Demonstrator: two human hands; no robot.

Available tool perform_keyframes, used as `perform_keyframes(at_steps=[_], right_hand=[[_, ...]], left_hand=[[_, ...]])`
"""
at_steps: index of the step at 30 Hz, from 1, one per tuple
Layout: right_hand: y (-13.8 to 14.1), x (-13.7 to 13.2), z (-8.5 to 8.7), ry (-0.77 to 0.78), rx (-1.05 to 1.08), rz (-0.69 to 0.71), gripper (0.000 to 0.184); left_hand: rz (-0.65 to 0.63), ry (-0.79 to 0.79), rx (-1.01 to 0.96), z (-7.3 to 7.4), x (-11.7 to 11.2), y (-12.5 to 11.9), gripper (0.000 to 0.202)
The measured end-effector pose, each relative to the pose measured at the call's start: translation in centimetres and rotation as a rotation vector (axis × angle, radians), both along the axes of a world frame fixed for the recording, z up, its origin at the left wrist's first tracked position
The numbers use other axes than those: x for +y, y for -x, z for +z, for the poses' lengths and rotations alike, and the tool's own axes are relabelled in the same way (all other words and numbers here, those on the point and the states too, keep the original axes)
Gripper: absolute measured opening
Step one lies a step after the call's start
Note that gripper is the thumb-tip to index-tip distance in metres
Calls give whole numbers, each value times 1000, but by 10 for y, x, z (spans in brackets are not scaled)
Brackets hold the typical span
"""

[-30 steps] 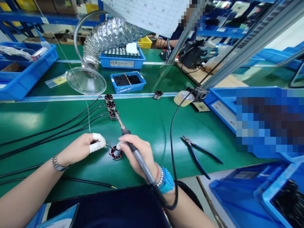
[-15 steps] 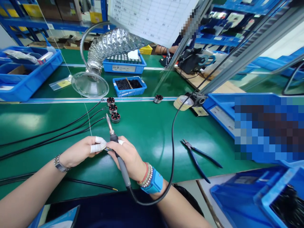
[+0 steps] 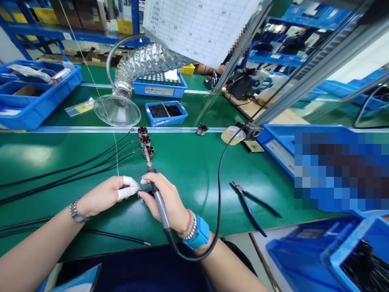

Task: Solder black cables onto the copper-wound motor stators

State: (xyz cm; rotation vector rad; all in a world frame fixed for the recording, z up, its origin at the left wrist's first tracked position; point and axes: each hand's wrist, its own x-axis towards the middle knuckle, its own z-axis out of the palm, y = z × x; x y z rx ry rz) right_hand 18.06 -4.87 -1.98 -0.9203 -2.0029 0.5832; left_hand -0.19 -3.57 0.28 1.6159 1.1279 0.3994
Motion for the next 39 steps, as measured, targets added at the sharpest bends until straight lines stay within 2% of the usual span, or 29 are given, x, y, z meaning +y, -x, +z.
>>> perform_keyframes(at_steps=[5,15,21,26,33,39], right_hand=[[2,3,-1,38,34,30,28],[-3,1,-4,-93,-40,94,25],[-4,3,-9,-182,-101,162,27],[0,3,-7,-114,-48,133,29],[3,1,-11,-105,8,63,24],[5,5,-17,58,128,-24,30]], left_hand=[[-6,7,11,1,0,0,23],[-31,25,9,-2,2,7,27],[48,77,41,1,1,2,33],[84,84,-6,-2,-1,-3,30],[91,104,-59,-3,-2,-6,28],[140,104,-69,-8,0,-4,27]])
